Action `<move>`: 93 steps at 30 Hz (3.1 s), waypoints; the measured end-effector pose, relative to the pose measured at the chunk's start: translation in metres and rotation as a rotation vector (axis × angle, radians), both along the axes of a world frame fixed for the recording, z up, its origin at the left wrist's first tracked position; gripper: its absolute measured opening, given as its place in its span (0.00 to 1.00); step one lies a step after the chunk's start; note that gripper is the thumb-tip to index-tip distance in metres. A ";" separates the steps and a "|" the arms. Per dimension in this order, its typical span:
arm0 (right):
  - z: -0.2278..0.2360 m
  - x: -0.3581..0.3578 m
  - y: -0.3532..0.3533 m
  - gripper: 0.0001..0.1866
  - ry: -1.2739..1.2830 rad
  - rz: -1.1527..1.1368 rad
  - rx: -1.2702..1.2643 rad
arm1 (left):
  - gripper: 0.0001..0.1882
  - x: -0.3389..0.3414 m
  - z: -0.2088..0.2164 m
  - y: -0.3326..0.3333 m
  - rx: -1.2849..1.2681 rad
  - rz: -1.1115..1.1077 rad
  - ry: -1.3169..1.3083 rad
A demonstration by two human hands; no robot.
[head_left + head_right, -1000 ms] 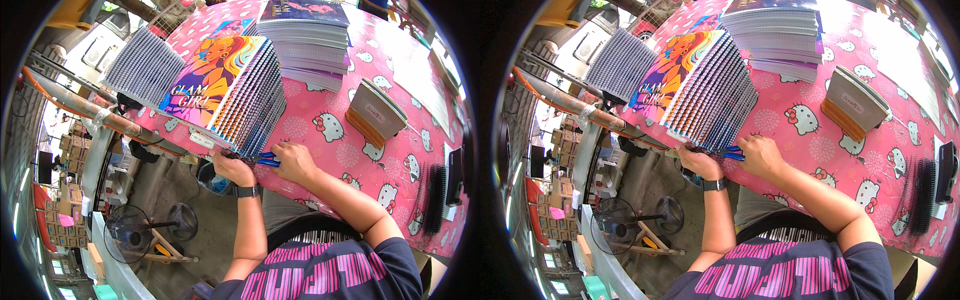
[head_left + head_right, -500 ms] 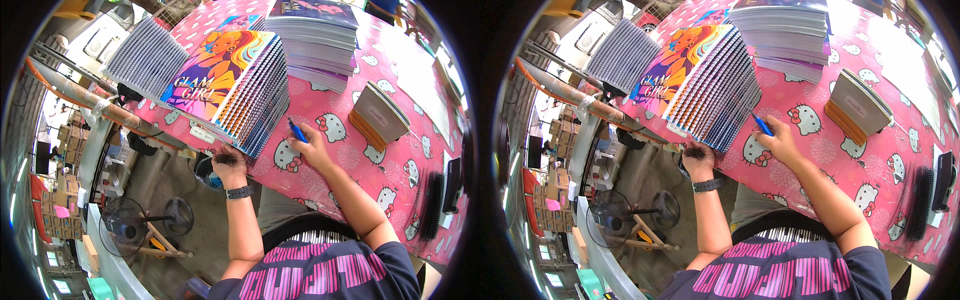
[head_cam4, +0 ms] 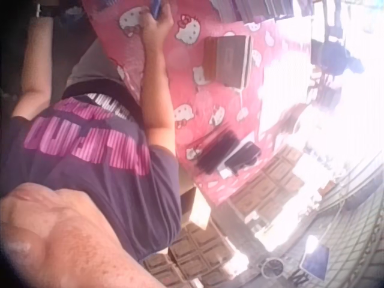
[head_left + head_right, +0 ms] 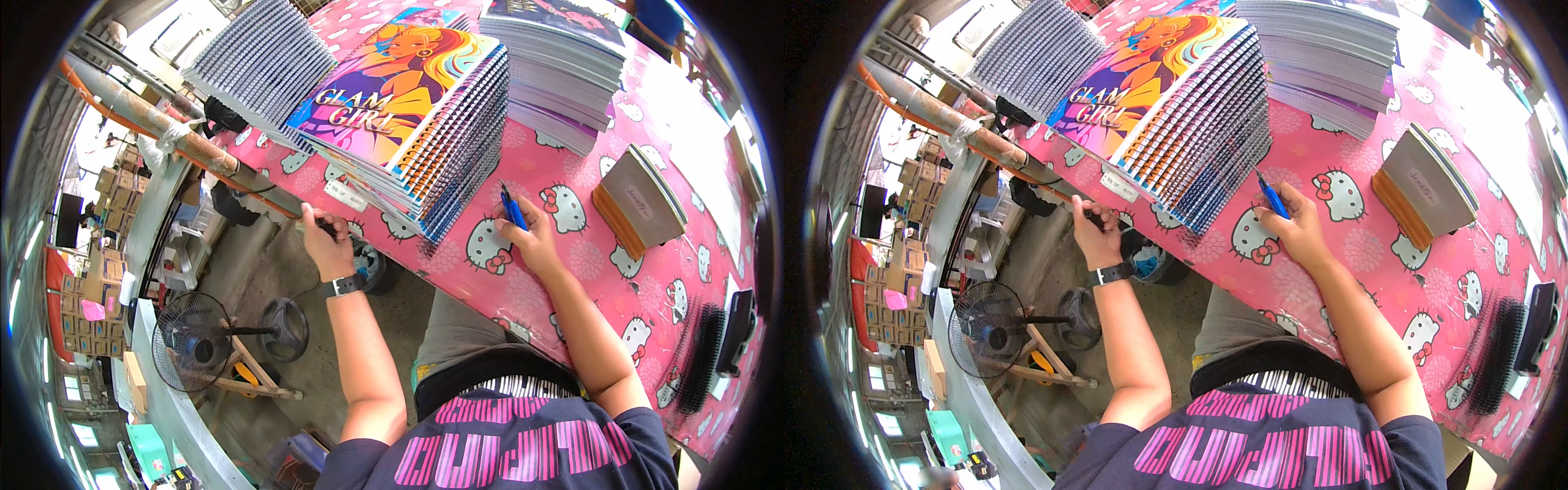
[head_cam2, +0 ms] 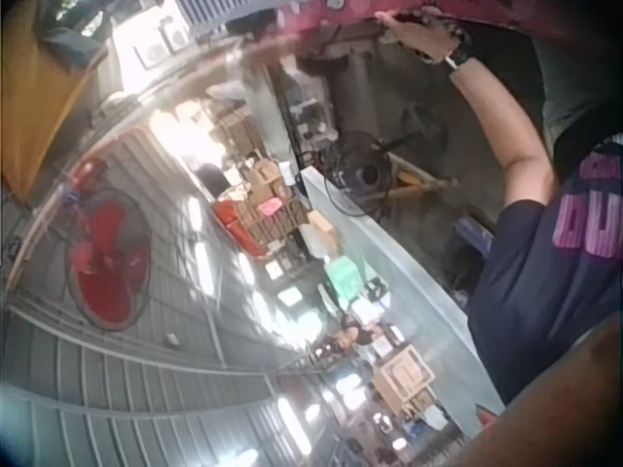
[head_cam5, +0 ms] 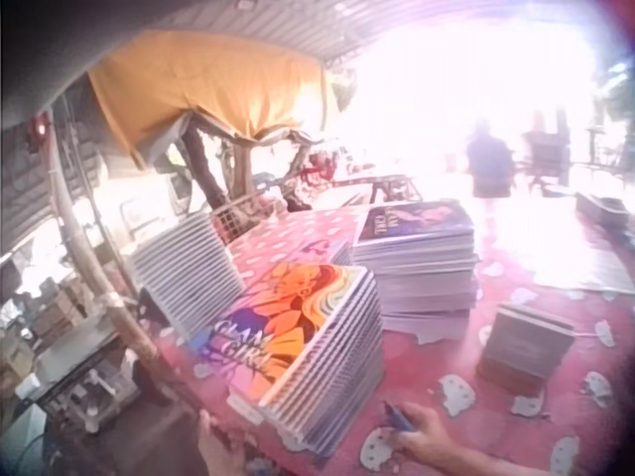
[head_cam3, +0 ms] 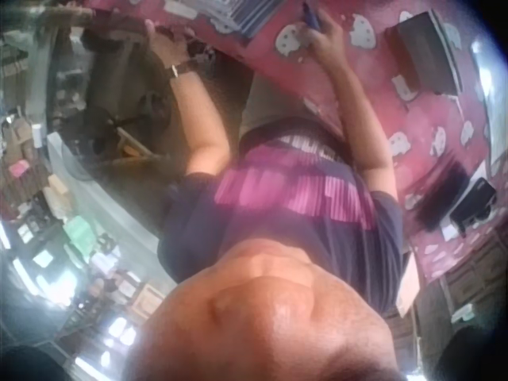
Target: The person uses a blue hand tool to crimp the ends of metal spiral bindings on a stack of notebooks, handling them one at a time.
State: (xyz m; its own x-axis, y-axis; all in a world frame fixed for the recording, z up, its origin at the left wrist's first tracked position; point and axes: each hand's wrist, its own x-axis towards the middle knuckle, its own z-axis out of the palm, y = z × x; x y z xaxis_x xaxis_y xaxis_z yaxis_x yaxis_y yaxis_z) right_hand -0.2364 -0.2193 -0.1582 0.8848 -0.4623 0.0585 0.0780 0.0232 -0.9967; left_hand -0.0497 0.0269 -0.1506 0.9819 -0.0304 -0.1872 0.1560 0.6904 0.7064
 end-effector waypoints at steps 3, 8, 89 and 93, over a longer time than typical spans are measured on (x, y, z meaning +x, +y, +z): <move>-0.005 0.002 -0.001 0.11 0.029 0.009 -0.074 | 0.18 0.012 0.002 0.022 0.096 0.102 -0.123; 0.002 -0.002 -0.002 0.11 0.034 -0.030 -0.060 | 0.17 0.032 0.004 0.035 0.401 0.433 -0.262; 0.015 0.009 0.021 0.17 0.240 0.191 -1.285 | 0.13 -0.115 -0.045 -0.047 0.707 -0.133 -0.443; 0.021 0.007 0.015 0.16 0.368 0.278 -1.166 | 0.12 -0.114 -0.048 -0.045 0.725 -0.136 -0.453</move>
